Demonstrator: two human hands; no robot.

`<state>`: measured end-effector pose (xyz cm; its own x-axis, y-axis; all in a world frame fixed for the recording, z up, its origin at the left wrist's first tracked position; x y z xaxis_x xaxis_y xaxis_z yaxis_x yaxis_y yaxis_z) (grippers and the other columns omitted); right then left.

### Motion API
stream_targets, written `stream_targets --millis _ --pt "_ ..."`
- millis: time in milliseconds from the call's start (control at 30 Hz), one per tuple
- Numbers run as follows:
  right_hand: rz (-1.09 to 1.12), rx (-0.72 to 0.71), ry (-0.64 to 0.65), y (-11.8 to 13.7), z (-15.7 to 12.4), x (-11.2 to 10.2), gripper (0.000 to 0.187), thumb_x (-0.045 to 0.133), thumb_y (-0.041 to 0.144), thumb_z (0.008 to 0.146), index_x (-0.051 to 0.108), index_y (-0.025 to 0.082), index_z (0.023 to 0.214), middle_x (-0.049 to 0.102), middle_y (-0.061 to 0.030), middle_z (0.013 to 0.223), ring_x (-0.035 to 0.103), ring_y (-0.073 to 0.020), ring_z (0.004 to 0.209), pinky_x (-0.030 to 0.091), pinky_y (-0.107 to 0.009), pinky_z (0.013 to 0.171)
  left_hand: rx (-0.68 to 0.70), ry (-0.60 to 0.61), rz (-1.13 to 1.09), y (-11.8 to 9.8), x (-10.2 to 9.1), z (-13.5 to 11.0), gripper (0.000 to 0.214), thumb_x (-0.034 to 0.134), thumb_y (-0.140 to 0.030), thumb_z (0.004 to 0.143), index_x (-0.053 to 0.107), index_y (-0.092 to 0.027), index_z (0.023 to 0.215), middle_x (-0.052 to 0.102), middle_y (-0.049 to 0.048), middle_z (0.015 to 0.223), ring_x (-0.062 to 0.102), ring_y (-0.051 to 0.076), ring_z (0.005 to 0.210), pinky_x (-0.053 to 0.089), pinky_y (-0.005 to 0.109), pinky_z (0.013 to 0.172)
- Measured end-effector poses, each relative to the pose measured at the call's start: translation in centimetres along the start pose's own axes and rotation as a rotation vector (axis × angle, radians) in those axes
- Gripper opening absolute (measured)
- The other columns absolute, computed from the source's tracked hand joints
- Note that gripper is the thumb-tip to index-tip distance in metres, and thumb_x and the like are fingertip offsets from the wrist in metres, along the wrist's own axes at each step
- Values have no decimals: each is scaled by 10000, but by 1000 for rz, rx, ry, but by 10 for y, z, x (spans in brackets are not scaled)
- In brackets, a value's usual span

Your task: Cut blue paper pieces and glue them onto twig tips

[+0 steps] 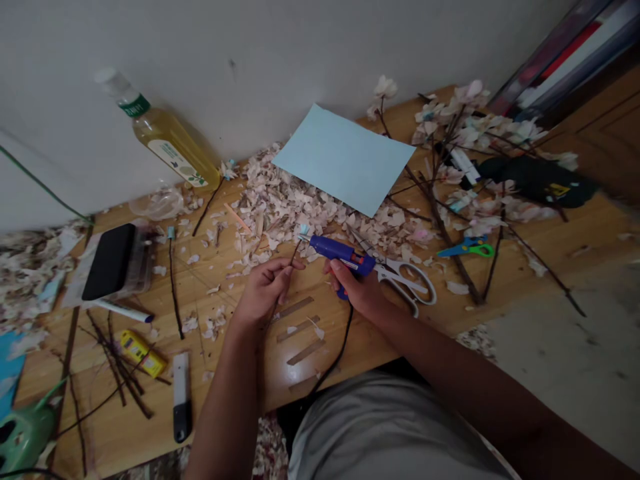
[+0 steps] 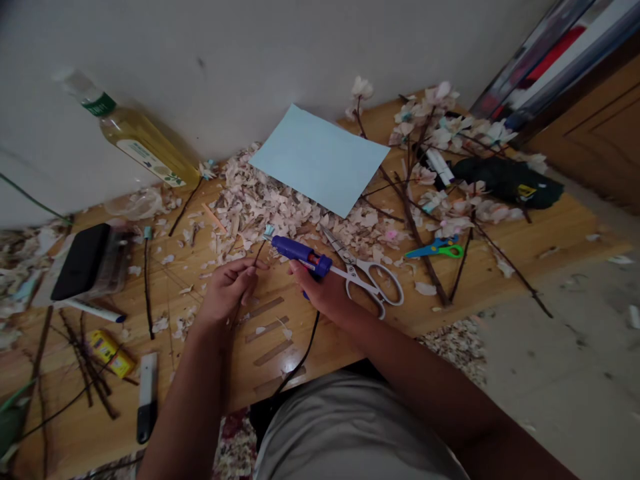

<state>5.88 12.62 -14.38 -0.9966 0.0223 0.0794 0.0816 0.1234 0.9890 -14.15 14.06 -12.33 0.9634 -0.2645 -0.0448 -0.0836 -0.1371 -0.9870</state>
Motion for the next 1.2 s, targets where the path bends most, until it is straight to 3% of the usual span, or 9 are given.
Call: stream_targets --millis 600,867,1200 --pt "79 14 -14 -4 1 0 541 645 755 813 660 215 787 548 26 583 504 -128 480 405 -261 449 -25 15 54 -4 1 1 521 683 -640 881 728 -134 992 446 -71 435 356 73 358 254 199 421" --pt "92 -1 -31 -2 2 0 526 666 734 816 656 209 775 594 5 644 501 -119 478 390 -256 439 -22 30 46 -2 2 1 489 681 -611 898 727 -135 1003 450 -69 436 356 75 359 251 204 425" --pt "66 18 -19 -2 3 0 555 645 770 799 645 216 768 536 27 572 497 -129 474 399 -261 445 -19 15 53 -3 1 0 504 675 -614 895 724 -128 1018 444 -75 433 354 77 357 251 204 426"
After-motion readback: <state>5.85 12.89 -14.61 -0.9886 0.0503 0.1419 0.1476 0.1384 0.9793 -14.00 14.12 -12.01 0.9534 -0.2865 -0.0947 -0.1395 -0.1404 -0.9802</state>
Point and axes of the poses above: each hand's wrist, its own z-axis towards the middle knuckle, its own x-axis out of the palm, y = z × x, the point moved 2 cm from there along z, towards the middle knuckle
